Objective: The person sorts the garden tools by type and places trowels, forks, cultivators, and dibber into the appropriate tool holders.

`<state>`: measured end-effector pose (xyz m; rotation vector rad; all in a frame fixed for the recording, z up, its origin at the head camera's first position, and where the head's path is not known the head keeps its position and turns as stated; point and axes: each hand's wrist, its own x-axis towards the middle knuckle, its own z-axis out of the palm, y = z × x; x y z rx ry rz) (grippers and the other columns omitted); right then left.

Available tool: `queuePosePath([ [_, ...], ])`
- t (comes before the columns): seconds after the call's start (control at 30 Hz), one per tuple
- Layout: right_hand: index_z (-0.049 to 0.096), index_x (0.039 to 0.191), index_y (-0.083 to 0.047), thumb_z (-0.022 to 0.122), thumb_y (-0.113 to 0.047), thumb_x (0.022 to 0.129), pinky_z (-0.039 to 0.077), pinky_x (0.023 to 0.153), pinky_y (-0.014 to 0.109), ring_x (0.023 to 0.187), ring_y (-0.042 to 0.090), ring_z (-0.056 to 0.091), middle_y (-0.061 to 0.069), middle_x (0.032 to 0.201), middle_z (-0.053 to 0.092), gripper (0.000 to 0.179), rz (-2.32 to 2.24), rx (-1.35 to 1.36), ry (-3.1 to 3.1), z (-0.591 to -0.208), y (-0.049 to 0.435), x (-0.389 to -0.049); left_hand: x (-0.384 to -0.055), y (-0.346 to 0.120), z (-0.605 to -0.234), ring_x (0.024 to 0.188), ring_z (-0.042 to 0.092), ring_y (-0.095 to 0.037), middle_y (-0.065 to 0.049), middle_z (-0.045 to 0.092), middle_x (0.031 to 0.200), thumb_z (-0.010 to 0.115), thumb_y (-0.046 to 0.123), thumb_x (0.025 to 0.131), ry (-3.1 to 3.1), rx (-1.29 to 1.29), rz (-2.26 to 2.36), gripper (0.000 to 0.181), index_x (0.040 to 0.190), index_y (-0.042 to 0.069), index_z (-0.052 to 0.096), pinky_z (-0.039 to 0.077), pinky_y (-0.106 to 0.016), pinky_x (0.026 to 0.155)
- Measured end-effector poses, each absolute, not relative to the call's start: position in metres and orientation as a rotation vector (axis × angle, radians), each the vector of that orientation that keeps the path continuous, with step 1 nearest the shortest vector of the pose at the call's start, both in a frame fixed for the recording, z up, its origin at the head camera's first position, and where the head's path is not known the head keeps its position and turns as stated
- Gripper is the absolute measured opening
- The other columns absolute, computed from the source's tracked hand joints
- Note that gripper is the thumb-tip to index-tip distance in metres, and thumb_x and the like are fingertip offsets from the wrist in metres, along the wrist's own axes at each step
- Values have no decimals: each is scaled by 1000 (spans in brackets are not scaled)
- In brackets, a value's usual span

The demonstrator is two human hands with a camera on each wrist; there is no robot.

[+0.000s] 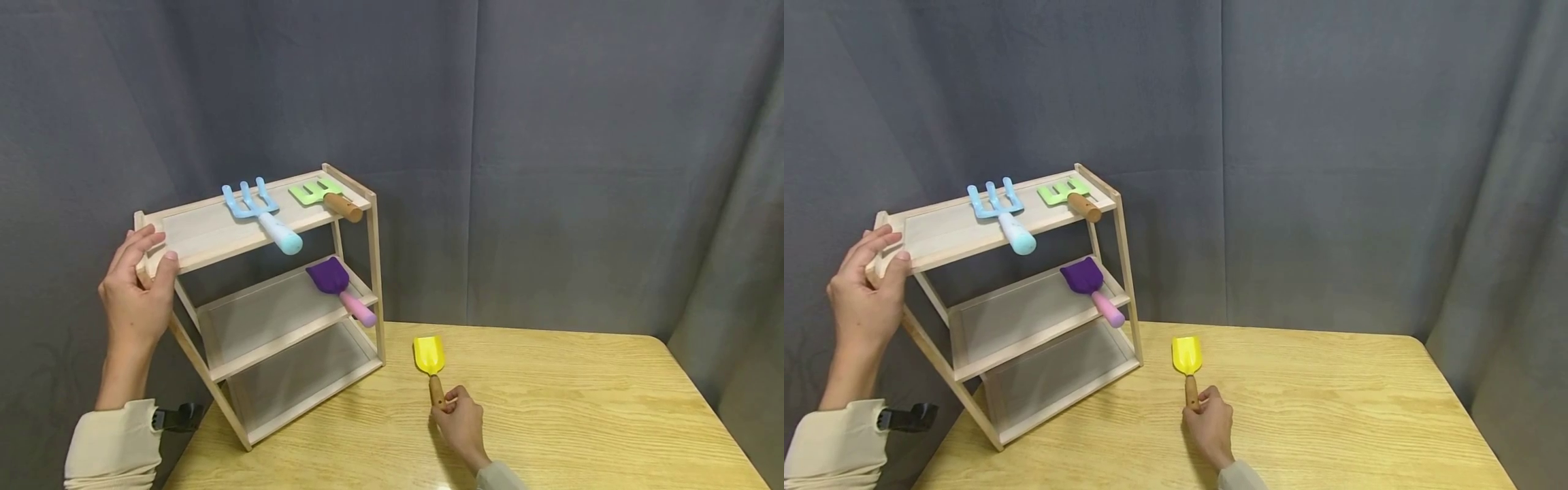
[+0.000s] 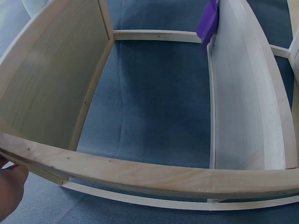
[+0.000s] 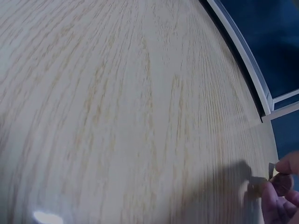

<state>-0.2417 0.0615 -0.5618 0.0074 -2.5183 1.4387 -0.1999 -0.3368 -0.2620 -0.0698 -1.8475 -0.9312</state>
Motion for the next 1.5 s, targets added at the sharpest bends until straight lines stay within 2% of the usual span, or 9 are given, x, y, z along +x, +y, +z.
queuePosePath([
  [0.2,60,76,-1,64,1,73,46,46,21,53,11,55,2,64,60,5,1429,10,-2485,-559,65,-242,-199,-337,-263,134,41,-19,-11,58,133,62,13,88,-1847,-73,-924,32,115,-4,66,26,-30,111],
  [0.37,62,72,-3,65,1,71,47,47,21,55,10,56,1,65,62,4,1388,29,-2453,-558,68,-244,-200,-337,-262,134,41,-18,-10,58,133,62,14,88,-1847,-71,-927,32,115,-3,67,26,-30,111],
  [0.97,65,71,-5,69,2,74,48,48,19,54,7,56,-1,65,63,8,1385,70,-2333,-549,81,-235,-201,-337,-263,133,41,-17,-10,58,132,62,13,88,-1844,-65,-922,32,115,-4,67,26,-30,111],
  [1.5,67,74,-2,70,3,77,49,44,20,53,7,59,1,67,65,6,1409,167,-2356,-521,103,-214,-200,-338,-262,134,41,-18,-11,58,132,62,13,89,-1848,-75,-920,32,114,-4,66,26,-30,111],
])
